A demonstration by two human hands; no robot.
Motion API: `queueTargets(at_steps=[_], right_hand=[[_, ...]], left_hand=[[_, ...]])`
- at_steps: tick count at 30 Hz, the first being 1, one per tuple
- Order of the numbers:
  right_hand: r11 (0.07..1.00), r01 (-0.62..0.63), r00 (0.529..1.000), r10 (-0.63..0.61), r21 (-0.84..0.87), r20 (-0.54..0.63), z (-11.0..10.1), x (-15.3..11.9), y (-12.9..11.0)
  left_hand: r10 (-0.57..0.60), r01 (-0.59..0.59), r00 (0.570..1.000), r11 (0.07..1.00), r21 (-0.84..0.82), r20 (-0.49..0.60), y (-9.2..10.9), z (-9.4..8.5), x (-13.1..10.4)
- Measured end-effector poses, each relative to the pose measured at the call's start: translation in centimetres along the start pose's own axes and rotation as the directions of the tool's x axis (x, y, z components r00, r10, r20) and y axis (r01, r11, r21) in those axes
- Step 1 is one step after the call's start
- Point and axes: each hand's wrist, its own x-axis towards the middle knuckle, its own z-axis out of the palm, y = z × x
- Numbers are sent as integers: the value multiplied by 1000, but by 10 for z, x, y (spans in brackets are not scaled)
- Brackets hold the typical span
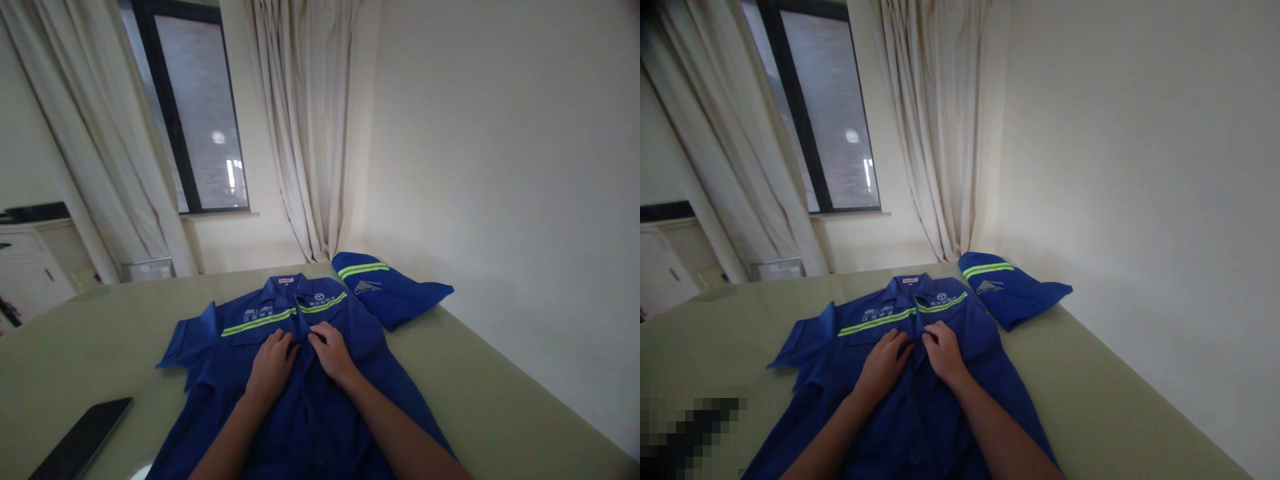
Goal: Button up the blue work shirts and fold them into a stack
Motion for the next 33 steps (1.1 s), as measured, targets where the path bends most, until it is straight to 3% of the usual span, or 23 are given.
queueTargets(at_steps=[3, 6, 12, 16, 24, 33], right_hand=[[995, 10, 1000, -8, 99, -19, 2, 0, 3], [989, -15, 1000, 15, 146, -1, 4, -1, 2], [998, 60, 998, -59, 14, -33, 8, -7, -6], [996, 78, 997, -79, 39, 23, 6, -10, -11], [974, 0, 993, -27, 227, 119, 1, -4, -6], [992, -21, 993, 35, -128, 112, 5, -4, -11]], left_hand=[[26, -36, 998, 988, -153, -65, -4, 13, 1], [65, -89, 991, 974, -208, -120, -8, 15, -4], [201, -268, 939, 936, -228, -278, -7, 12, -4], [179, -259, 937, 931, -256, -299, -7, 15, -3], [77, -148, 975, 922, -357, -207, -6, 10, -4], [-30, 6, 999, 854, -521, -38, -2, -3, 9]])
